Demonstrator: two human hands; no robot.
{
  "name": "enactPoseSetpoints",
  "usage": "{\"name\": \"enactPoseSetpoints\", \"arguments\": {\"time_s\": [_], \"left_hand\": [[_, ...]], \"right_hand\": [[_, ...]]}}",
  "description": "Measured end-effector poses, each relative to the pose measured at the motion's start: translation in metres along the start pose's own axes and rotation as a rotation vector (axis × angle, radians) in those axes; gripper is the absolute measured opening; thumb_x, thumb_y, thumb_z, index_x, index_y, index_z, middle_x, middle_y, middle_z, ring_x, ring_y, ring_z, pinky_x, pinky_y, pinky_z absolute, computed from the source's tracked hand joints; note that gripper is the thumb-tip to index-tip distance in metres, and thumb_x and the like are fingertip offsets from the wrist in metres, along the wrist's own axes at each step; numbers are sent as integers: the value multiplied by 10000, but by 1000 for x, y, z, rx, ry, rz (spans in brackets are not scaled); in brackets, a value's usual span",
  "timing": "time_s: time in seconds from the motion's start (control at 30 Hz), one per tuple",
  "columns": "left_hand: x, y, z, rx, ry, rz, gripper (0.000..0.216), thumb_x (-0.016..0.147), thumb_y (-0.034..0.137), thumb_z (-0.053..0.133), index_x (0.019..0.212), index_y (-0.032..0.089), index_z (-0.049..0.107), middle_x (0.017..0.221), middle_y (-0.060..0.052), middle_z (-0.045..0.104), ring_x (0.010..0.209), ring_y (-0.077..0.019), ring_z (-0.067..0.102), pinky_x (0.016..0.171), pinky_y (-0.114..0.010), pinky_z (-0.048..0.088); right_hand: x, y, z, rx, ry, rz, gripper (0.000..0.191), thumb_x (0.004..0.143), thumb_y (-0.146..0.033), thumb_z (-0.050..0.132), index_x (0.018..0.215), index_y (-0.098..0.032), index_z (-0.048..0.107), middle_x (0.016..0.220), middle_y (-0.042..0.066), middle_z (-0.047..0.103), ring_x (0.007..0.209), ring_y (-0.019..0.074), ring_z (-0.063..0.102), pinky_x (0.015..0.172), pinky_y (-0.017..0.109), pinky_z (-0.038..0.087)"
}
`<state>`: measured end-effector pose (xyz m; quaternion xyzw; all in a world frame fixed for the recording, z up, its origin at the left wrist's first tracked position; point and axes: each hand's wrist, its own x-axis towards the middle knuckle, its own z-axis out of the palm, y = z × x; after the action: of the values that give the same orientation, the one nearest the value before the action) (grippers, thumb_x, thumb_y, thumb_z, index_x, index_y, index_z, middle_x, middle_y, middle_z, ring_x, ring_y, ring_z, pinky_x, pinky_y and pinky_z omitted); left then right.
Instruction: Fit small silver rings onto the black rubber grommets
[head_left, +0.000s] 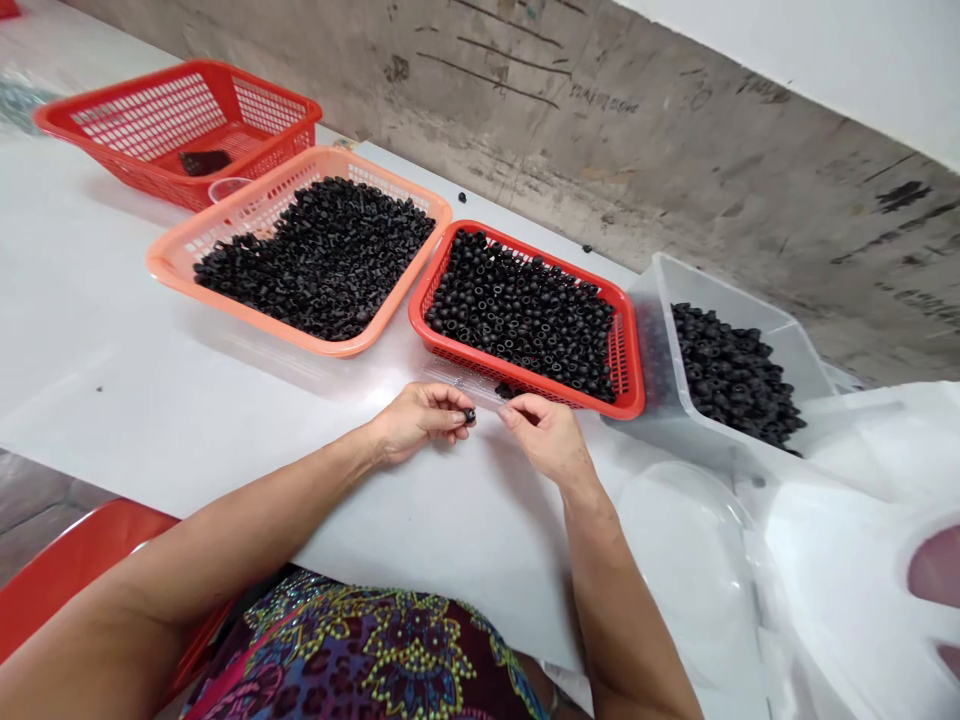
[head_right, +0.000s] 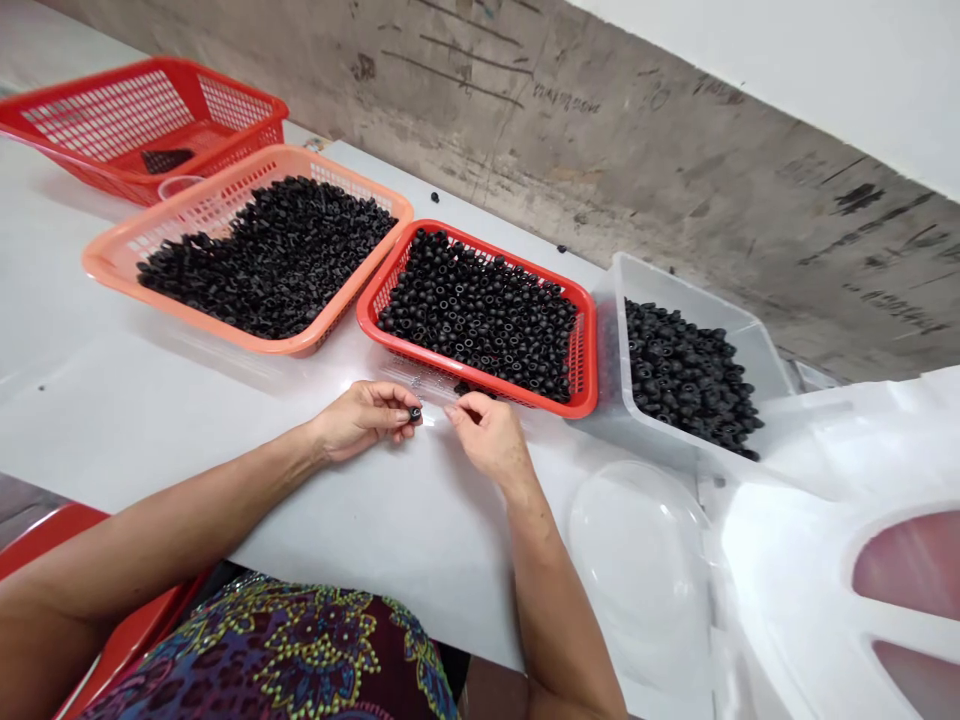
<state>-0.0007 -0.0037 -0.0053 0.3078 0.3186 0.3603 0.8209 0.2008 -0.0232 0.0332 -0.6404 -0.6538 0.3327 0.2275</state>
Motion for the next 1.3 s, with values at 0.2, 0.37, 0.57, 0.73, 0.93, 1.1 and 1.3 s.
{"name": "enactPoseSetpoints", "arguments": {"time_s": [0.2, 0.37, 0.57, 0.73, 0.93, 1.1, 1.3], "left_hand": [[4, 3, -3, -112, 57, -20, 182, 659, 81, 726, 820, 84, 642, 755, -73, 684, 589, -122, 637, 545, -227, 463], [4, 5, -4, -115, 55, -6, 166, 664, 74, 714, 814, 78, 643, 755, -74, 682, 584, -116, 631, 540, -219, 456], [4, 5, -3, -114, 59, -5, 174, 660, 69, 711, 821, 86, 645, 746, -65, 683, 583, -114, 630, 541, -217, 449], [3, 4, -2, -110, 45, -4, 182, 654, 71, 720, 820, 90, 647, 742, -57, 681, 590, -113, 635, 548, -220, 451], [1, 2, 0, -47, -3, -12, 215, 638, 103, 751, 828, 91, 651, 754, -62, 686, 610, -140, 656, 544, -238, 468], [0, 1, 0, -5, -5, -4, 247, 628, 139, 773, 839, 94, 653, 740, -56, 684, 603, -146, 660, 528, -236, 472], [0, 0, 2, 64, 18, 40, 251, 627, 155, 767, 851, 102, 669, 675, -32, 671, 557, -117, 623, 530, -234, 468]], "right_hand": [[1, 10, -10, -745, 96, 62, 221, 860, -227, 501, 922, -177, 708, 806, 93, 694, 752, 232, 627, 691, 321, 423], [7, 22, 7, -819, 132, 24, 286, 885, -203, 457, 1060, -185, 683, 970, 109, 689, 889, 243, 637, 763, 320, 449], [15, 31, 17, -807, 111, 24, 268, 885, -170, 443, 998, -170, 686, 961, 117, 673, 917, 246, 632, 771, 319, 459], [11, 24, 16, -511, 140, -9, 199, 860, -197, 497, 913, -156, 685, 890, 106, 680, 835, 230, 631, 774, 340, 462], [-2, 1, 17, 278, -68, 4, 159, 780, -286, 608, 871, -178, 681, 659, 1, 636, 554, 128, 542, 545, 265, 448], [-6, -6, 18, 518, -63, 6, 202, 772, -295, 633, 919, -186, 718, 726, 14, 672, 585, 113, 556, 583, 272, 473], [-9, -13, 17, 451, -12, -26, 165, 761, -237, 629, 899, -185, 705, 739, 7, 676, 598, 112, 555, 590, 265, 470]]}}
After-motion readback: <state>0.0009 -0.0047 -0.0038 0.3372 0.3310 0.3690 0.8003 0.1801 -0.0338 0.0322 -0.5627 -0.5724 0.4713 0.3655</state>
